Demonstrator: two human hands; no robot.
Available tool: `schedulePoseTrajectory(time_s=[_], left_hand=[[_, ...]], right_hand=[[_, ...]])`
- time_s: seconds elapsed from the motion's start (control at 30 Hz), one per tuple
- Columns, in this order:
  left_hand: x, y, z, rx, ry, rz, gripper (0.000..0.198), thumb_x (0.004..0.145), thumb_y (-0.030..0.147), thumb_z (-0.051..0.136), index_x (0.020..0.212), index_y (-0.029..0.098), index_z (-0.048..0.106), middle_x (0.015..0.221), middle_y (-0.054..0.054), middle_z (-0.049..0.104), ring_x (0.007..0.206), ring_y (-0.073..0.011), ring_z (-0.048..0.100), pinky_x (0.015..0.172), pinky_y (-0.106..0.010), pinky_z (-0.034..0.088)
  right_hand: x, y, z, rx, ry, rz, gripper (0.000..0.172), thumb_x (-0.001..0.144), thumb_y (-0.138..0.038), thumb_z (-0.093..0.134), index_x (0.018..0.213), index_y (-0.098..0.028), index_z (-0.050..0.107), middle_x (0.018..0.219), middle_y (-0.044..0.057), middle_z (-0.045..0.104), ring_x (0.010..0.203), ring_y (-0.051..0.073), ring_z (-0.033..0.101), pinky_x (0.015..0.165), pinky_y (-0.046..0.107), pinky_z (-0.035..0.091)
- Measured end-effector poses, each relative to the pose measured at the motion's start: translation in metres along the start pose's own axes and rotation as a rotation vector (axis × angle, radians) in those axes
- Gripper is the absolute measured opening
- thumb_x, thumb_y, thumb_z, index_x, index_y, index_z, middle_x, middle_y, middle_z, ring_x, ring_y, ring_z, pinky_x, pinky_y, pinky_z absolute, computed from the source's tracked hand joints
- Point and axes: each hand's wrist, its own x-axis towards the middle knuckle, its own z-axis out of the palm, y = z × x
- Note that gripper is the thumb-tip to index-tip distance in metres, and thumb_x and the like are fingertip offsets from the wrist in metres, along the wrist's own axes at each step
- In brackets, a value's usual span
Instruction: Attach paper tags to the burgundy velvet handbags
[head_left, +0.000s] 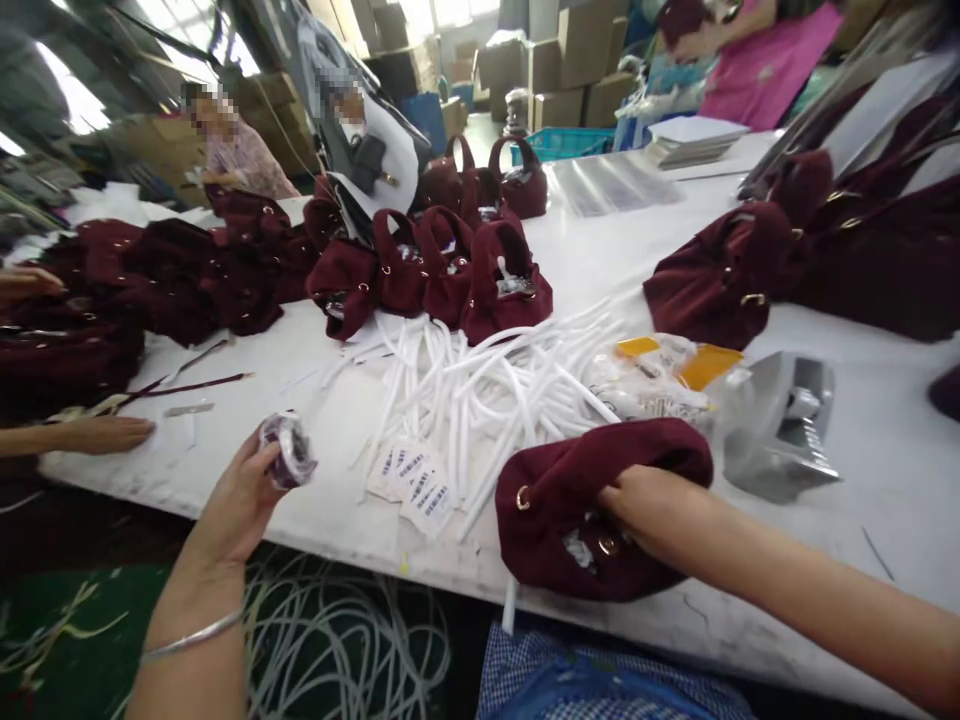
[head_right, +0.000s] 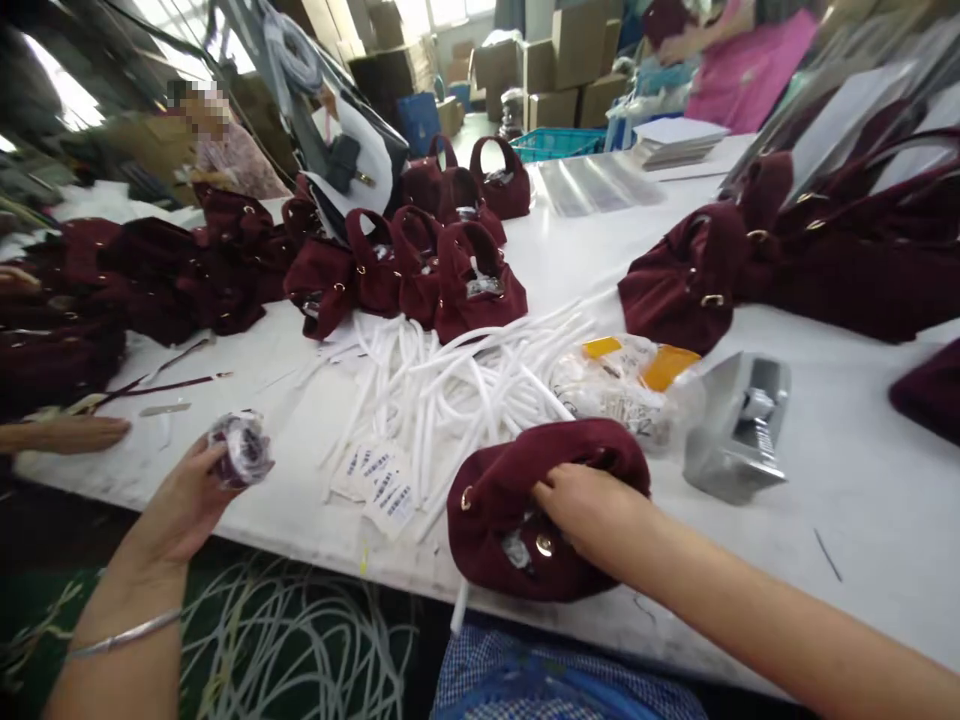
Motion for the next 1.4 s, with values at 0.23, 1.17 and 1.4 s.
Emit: schedulePoseTrajectory(time_s=[0.23,1.17,1.4], left_hand=[[-0.158,0.031,0.069,-0.259,-0.438,0.027,0.063,0.077,0.046,0.070,0.136,0.024,0.058,0.143,-0.009,0.058,0.131,-0.0365,0.053,0.093,-0.044,0.059],[-0.188,0.009,0.251,0.425,-1.098,0.510,0.074,0.076,0.036,0.080,0.144,0.022,0.052,0.142,-0.010,0.059,0.130,-0.0318,0.055,0.114,-0.044,0.040],[-0.187,0.022,0.244,0.505,-1.189,0.455,0.072,0.078,0.035,0.078,0.144,0.023,0.051,0.137,-0.010,0.063,0.128,-0.0299,0.057,0.112,-0.045,0.043]], right_hand=[[-0.046,-0.012,-0.015,-0.085,0.240,-0.106,0.044,0.089,-0.003,0.051,0.130,-0.012,0.061,0.121,0.015,0.068,0.108,0.029,0.066,0.091,0.041,0.057],[-0.107,-0.050,0.012,0.137,0.422,0.068,0.034,0.084,-0.027,0.077,0.113,-0.015,0.064,0.105,0.009,0.069,0.101,0.026,0.060,0.091,0.038,0.046],[-0.085,-0.066,0.007,0.172,0.427,0.277,0.038,0.078,-0.037,0.082,0.098,-0.007,0.069,0.089,0.016,0.071,0.085,0.034,0.065,0.082,0.046,0.047]])
